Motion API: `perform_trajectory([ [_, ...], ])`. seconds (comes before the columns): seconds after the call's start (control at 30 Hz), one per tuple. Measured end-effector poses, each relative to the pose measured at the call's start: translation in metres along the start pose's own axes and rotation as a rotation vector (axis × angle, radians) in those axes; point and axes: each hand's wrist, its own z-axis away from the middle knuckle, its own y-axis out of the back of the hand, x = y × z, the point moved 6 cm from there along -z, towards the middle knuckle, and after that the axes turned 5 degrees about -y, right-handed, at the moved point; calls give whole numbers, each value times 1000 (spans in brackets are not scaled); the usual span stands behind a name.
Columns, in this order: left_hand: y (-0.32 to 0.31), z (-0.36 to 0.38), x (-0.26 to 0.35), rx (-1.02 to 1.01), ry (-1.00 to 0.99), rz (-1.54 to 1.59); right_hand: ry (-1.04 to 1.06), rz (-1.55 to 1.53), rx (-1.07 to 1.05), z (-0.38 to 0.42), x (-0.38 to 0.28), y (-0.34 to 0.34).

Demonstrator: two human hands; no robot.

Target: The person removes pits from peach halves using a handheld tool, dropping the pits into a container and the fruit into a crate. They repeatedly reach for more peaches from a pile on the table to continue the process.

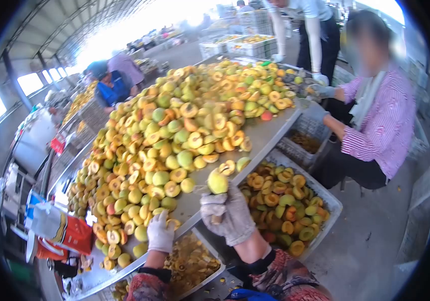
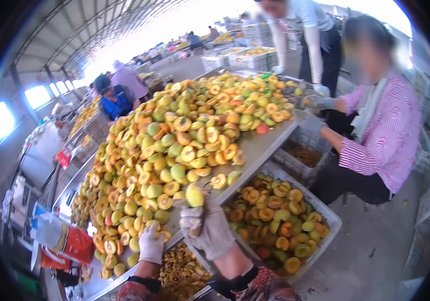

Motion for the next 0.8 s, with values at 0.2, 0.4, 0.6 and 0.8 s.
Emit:
perform_trajectory([
  [0.2,-2,2,0,0,-16,-24,36,53,-35,1,-2,-2],
  [0.4,-1,2,-1,-19,6,-24,39,61,-37,2,-2,1],
  [0.6,-1,3,-3,-33,30,-32,35,53,-46,2,2,-3],
  [0.8,1,1,1,-62,57,-9,17,41,-40,1,1,3],
])
